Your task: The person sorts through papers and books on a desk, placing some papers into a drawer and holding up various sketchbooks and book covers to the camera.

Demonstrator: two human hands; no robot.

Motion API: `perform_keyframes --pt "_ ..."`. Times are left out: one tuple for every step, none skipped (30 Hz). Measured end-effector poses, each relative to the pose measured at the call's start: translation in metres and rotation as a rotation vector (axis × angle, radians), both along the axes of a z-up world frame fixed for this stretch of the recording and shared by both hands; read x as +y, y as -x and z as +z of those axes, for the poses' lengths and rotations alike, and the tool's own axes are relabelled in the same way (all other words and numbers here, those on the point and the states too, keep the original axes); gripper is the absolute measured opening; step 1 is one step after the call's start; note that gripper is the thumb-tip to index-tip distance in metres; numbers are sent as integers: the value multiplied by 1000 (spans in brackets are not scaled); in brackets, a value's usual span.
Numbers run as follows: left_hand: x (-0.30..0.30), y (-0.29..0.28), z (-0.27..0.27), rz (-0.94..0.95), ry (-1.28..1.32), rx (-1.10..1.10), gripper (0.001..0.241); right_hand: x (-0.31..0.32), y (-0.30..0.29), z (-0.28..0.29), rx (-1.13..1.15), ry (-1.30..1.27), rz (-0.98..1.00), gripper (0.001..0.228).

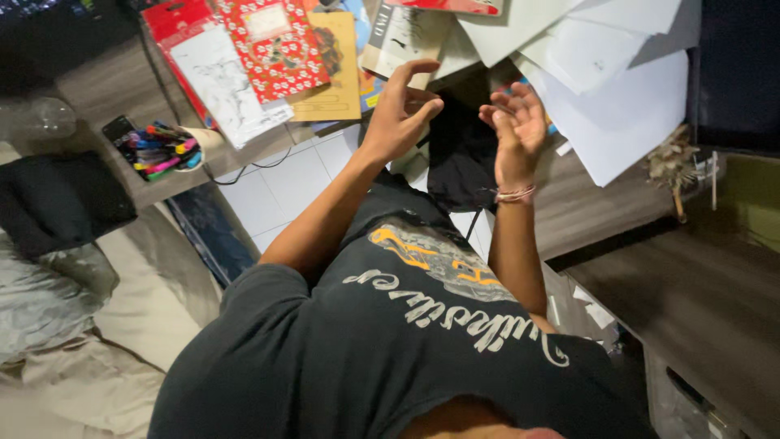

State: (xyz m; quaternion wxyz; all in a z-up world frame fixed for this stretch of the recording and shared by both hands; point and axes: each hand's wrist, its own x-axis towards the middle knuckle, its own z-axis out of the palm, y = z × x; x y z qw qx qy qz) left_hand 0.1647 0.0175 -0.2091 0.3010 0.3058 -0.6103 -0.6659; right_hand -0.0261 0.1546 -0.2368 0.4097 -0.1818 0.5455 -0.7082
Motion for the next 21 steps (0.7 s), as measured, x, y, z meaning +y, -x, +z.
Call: perform_keyframes --pt "-8 -6 -3 -24 -2 -43 52 -8 0 -2 1 -2 5 50" --pt "-17 -12 -5 -19 -4 -43 52 -17 -1 -5 20 -58 -1 51" --pt "-27 -17 -7 -45 -34 -60 54 -28 1 -6 44 -114 -7 51" --pt "-38 -21 -9 -71 -65 -76 57 -39 2 -7 48 -114 -3 51" --pt "-48 -27 -12 -65 -70 -75 57 -50 2 -10 41 -132 4 53" --pt "-58 -32 -15 -77 -66 -98 57 -60 2 -12 35 -150 12 54" --pt "-69 -35 -17 -91 -58 -118 57 -69 3 -14 38 -150 14 54" --pt "-80 -38 -20 -89 -58 -114 57 -77 5 -15 64 -158 49 57" --pt "-90 -40 -24 -70 -86 -119 59 -85 8 -16 88 -169 85 60" --pt "-99 -40 -29 -52 -114 -124 61 -93 12 -19 91 -172 89 60" --pt "-109 -38 -35 -52 -115 -122 61 -100 16 -23 154 -194 104 61" --pt "-118 -35 -44 -26 -33 -164 61 -106 22 -28 217 -216 119 63" --pt "-124 -32 -54 -2 44 -207 61 -110 31 -34 217 -221 119 63" --pt "-131 -26 -67 -3 39 -206 61 -116 41 -43 366 -268 112 64" --pt "-138 -18 -81 23 60 -215 64 -124 51 -53 518 -311 108 65" --pt "-146 -8 -98 49 80 -224 67 -131 62 -64 521 -312 111 65" --pt "-152 3 -115 56 71 -225 67 -136 72 -75 618 -398 78 69" --pt "-159 14 -133 167 303 -243 72 -140 82 -87 717 -483 44 73" --pt "-168 27 -149 277 541 -255 79 -147 92 -98 723 -480 56 73" --pt "-175 39 -162 291 538 -256 79 -153 99 -108 871 -560 70 80" --pt "-183 53 -171 346 591 -275 84 -161 110 -114 1022 -634 83 87"
